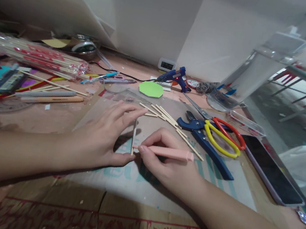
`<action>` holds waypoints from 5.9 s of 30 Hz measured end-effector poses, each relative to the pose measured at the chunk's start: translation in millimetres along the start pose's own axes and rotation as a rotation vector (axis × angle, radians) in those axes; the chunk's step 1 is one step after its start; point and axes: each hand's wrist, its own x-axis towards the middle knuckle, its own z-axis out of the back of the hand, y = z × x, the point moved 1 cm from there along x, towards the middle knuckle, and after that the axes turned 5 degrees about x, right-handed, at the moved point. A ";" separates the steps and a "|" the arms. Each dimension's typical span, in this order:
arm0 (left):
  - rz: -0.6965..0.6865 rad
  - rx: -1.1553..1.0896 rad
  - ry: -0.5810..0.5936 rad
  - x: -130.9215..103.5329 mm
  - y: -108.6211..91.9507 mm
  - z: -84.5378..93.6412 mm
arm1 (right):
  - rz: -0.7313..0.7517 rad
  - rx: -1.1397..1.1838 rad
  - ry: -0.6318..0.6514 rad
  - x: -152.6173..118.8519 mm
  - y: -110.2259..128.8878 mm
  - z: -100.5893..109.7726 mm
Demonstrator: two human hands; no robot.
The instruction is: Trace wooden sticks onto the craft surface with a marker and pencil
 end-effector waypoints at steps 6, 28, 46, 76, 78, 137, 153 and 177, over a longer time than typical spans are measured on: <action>-0.007 0.037 -0.012 -1.4 -1.3 -0.6 | 0.016 -0.014 0.008 0.3 -0.7 -1.6; 0.002 0.038 -0.007 -1.2 0.4 -3.0 | 0.040 0.010 0.062 -2.6 1.3 -4.6; -0.002 0.009 -0.015 -0.7 1.3 -3.1 | 0.040 0.008 0.074 -1.5 2.5 -3.5; -0.010 0.099 -0.012 -2.6 1.0 -1.7 | -0.046 0.014 0.003 -4.0 1.7 -0.1; -0.018 0.122 -0.013 -3.4 0.1 -0.9 | -0.036 -0.012 -0.020 -3.1 2.2 -0.1; -0.070 -0.032 -0.036 -2.8 1.4 -2.0 | -0.230 0.497 -0.177 0.8 -23.1 0.5; -0.074 -0.096 -0.010 -0.9 7.4 -3.7 | -0.232 0.256 0.116 -6.9 -12.5 -2.0; -0.066 -0.113 0.011 -0.6 7.7 -3.7 | -0.332 0.236 0.164 -3.9 -11.0 -1.2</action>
